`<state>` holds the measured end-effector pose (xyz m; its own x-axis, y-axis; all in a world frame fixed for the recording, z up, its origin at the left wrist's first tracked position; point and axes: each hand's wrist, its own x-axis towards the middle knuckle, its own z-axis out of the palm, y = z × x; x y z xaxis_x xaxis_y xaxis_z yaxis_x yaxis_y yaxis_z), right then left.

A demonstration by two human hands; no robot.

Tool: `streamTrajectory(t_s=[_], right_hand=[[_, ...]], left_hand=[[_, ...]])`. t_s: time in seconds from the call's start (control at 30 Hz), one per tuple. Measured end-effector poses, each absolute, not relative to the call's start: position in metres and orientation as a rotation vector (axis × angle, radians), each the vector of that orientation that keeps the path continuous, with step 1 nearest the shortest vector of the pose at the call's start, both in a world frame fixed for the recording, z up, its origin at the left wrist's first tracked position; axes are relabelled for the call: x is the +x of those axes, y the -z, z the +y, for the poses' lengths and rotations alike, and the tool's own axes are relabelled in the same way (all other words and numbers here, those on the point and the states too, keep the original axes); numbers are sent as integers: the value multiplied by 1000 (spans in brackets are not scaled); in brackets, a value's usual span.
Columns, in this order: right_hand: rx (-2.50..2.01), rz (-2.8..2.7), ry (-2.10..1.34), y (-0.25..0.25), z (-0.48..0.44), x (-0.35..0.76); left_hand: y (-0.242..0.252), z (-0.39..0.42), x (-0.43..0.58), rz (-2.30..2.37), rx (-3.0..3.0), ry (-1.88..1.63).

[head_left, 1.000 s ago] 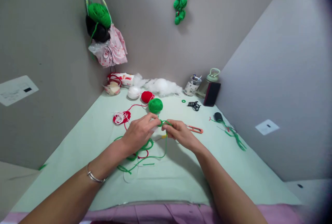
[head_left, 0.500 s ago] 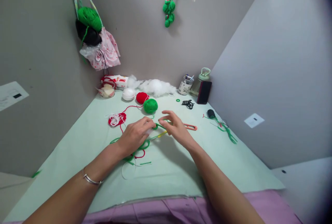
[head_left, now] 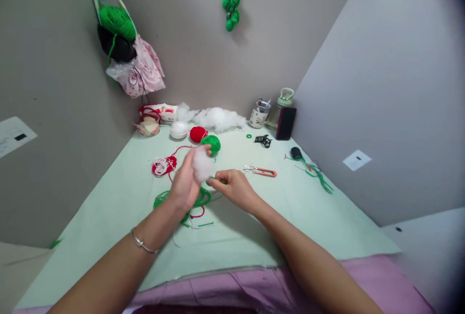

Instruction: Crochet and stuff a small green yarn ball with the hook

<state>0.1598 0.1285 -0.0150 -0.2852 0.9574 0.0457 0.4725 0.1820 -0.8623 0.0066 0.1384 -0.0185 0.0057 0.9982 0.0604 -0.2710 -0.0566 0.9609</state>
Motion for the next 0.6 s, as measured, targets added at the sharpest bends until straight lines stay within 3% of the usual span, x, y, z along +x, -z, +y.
streamTrajectory(t_s=[0.3,0.6], right_hand=[[-1335,-1741,-1049,22,142,173],[-1354,-1725,-955,10,145,183]], left_hand=[[26,122,-3,849,1328,-1004],[23,139,-23,1017,1267,-1244]])
